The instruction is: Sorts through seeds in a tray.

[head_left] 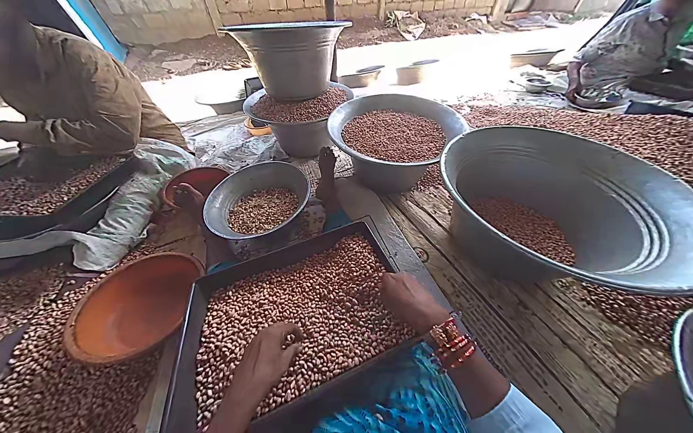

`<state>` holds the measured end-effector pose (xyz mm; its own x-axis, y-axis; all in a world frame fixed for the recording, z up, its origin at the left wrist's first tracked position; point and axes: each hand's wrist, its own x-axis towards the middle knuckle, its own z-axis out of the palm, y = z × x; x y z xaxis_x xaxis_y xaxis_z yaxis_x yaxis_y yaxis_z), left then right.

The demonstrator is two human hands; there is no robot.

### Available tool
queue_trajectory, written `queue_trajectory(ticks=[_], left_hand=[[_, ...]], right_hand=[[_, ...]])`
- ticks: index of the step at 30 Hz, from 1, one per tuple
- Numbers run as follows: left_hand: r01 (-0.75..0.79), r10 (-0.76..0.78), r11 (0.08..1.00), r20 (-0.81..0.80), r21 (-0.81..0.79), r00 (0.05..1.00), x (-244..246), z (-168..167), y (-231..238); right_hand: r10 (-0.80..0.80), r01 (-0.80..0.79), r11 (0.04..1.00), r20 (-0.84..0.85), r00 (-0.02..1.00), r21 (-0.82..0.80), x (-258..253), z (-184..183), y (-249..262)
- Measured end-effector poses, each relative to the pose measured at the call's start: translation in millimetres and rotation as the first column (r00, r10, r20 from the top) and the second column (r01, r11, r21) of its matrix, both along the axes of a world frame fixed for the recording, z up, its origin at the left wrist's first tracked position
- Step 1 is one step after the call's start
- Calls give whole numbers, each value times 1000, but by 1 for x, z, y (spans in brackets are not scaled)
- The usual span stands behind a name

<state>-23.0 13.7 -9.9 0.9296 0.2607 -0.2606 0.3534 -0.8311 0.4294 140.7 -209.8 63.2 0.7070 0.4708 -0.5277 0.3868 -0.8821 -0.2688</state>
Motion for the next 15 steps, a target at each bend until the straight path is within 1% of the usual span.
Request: queue_trajectory(ticks=[2, 4, 6, 7, 8, 9, 11, 12, 13, 15], left_hand=[[4, -3, 999, -37, 34, 999, 2, -3, -4], [-11, 14, 998, -48, 62, 999, 0, -3, -6], [-20, 21, 998, -22, 66, 1000, -2, -3, -4], [-21, 22, 998, -8, 60, 1000, -3, -5, -2], [-29, 28, 998, 4, 51, 1000, -4, -6, 0], [-39, 40, 998, -3, 42, 999, -5, -6, 2], [-54, 55, 998, -14, 43, 998, -7, -5, 3], [-60, 60, 997, -17, 48, 998, -9, -3, 2], [-66, 68, 997, -24, 50, 997, -9, -2, 2], [-82, 82, 996, -8, 34, 997, -12, -2, 3]], right_hand=[[-4, 2, 999, -33, 999, -35, -1, -8, 0], [23, -28, 996, -55, 998, -85, -6, -22, 6], [55, -61, 996, -84, 995, -68, -14, -35, 18], [68, -69, 998, -111, 992, -5, -18, -40, 24], [92, -78, 992, -146, 985, 98, -21, -45, 28], [126, -80, 969, -187, 974, 234, -22, -49, 31], [175, -20, 861, -260, 950, 508, -19, -54, 36], [189, 4, 812, -271, 944, 583, -17, -52, 37], [184, 6, 784, -241, 953, 621, -15, -48, 35], [169, -83, 793, -88, 982, 604, -12, -41, 28]])
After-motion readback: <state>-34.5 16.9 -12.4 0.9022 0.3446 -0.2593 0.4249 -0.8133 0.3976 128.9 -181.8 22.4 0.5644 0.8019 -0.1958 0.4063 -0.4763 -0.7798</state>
